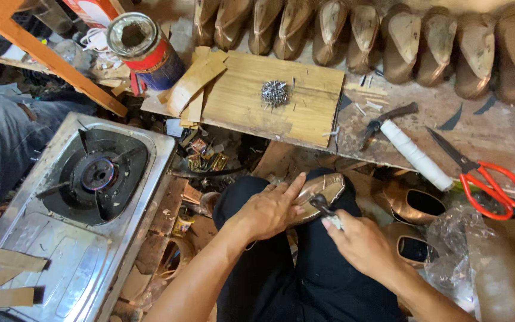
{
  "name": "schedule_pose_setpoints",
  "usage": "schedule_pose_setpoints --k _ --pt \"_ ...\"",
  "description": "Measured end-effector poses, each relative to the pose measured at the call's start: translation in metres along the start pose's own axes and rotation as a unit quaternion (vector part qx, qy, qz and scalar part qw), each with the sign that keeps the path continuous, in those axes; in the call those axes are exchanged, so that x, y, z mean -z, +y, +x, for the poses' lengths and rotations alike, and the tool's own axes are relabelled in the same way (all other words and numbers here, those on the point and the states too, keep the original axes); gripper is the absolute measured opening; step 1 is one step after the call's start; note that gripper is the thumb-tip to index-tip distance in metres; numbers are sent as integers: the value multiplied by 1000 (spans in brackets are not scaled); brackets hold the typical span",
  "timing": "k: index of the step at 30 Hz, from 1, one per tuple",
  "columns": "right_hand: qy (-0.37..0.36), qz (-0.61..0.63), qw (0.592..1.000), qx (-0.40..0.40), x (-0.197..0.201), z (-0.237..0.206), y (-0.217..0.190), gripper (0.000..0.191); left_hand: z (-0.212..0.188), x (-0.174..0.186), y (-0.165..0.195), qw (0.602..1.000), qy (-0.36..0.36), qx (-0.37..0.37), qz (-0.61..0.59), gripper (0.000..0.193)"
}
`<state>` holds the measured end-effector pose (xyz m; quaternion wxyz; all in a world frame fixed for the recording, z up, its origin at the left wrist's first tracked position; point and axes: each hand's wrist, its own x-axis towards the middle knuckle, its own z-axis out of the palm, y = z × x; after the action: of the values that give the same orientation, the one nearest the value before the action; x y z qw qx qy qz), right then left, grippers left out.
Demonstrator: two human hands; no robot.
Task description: The person holds a metallic high-heeled shoe and uses a hammer to tap along the sole edge, likely securing or adjusting the sole. The person repeatedly taps the shoe's perimeter while seated on the floor.
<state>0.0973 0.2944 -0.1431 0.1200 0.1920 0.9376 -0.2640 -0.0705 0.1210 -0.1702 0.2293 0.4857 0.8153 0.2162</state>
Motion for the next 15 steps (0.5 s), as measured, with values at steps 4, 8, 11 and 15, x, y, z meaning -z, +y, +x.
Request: schedule_pose_setpoints --k 4,8,11,15 --pt "177 297 933 103 -2 -1 4 24 1 1 0 1000 11 -8 9 76" --pt "136 142 978 72 -8 4 11 27 3 -2 -2 1000 19 -18 10 76" --pt "160 155 972 74 -12 4 16 26 -1 -3 -3 999 28 -17 3 75" --pt "233 135 956 117 -21 11 19 28 -1 3 0 999 39 -24 7 76"
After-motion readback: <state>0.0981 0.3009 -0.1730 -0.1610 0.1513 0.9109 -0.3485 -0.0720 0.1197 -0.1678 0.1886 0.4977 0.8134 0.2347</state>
